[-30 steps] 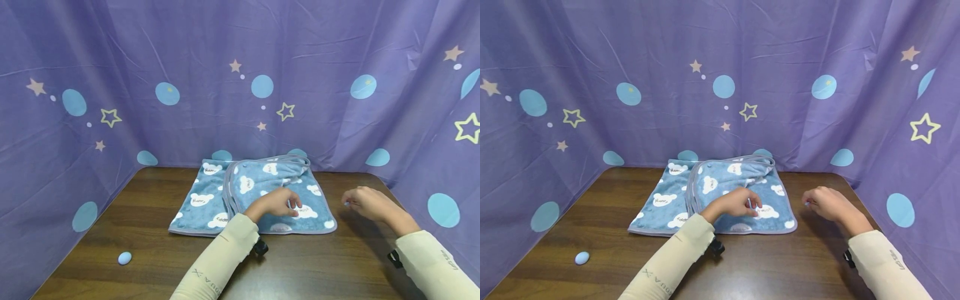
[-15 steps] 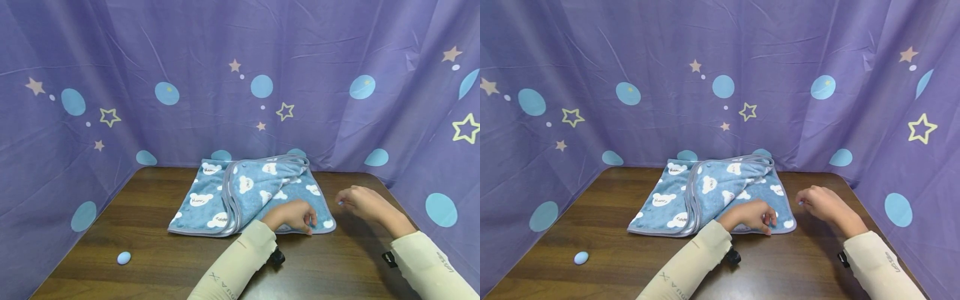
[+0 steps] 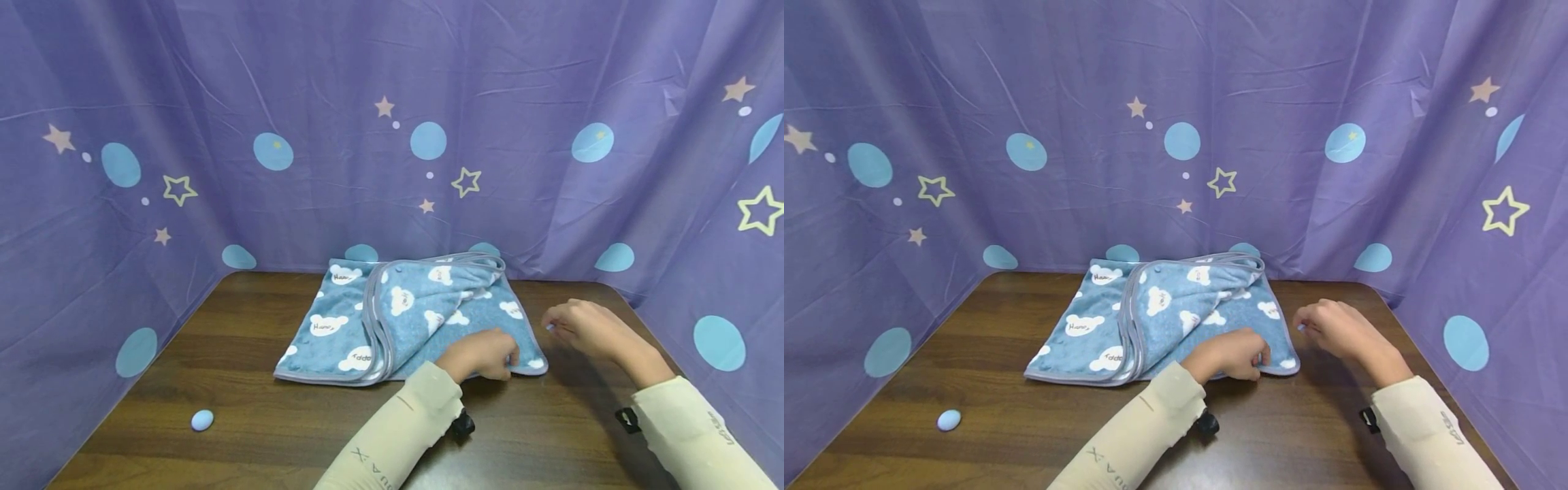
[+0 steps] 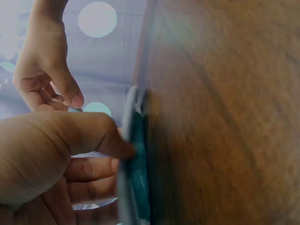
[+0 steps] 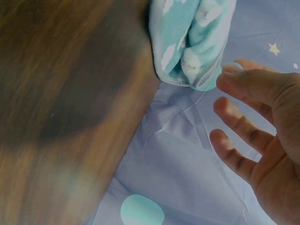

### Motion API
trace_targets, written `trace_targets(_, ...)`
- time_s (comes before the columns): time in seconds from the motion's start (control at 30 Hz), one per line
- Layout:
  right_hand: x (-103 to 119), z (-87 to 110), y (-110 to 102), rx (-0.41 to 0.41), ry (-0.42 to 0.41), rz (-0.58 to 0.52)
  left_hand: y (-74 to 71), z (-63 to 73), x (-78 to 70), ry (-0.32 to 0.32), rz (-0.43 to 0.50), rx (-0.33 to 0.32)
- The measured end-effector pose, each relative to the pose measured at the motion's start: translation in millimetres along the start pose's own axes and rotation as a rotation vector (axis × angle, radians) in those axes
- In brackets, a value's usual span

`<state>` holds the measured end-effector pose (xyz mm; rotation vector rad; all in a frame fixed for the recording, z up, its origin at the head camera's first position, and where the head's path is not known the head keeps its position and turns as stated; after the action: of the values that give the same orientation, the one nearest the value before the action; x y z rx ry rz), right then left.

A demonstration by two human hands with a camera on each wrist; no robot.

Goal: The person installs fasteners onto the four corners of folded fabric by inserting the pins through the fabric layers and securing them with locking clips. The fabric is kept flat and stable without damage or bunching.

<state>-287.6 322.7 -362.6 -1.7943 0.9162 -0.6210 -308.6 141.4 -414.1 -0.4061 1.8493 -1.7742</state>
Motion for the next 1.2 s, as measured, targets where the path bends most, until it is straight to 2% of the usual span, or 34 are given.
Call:
trace_targets(0.1,1,-1.0,-1,-0.015,-0.003,-0.005,-0.7,-1.6,0.9,0.01,0.005,-0.039)
trace_targets(0.23,4,-3.1,-5,-0.024,0.009,-0.019,-3.6,-3.3,7.0,0.023,0.069,-0.093)
trace_targets(0.37,8,-6.3,-9,-0.039,0.022,-0.05,-9.7,-2.4,15.8,-0.01,0.155,-0.119)
trace_targets(0.5,11,-11.8,-13,-0.101,0.003,-0.082,-20.8,1.2,25.0,-0.05,0.234,-0.166)
trace_targets(0.63,14,-20.1,-20,-0.168,-0.015,-0.109,-33.9,5.1,35.6,-0.092,0.298,-0.26)
trace_targets(0.87,25,-37.5,-27,-0.219,-0.05,-0.181,-48.5,12.1,53.5,-0.169,0.437,-0.411)
trace_targets(1.07,31,-50.8,-22,-0.261,-0.069,-0.249,-56.4,18.4,65.9,-0.21,0.509,-0.526)
trace_targets(1.2,31,-57.2,-15,-0.263,-0.053,-0.286,-59.6,20.8,73.1,-0.209,0.552,-0.61)
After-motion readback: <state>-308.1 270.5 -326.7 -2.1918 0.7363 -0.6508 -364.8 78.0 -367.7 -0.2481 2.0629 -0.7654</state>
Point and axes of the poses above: each hand's wrist, its own z-axis away from the middle knuckle, its own y-axis out of the palm, x = y × z, the point moved 4 cm from there along -z, towards the middle knuckle, and after that the axes turned 3 degrees about -x, right-handed, at the moved point
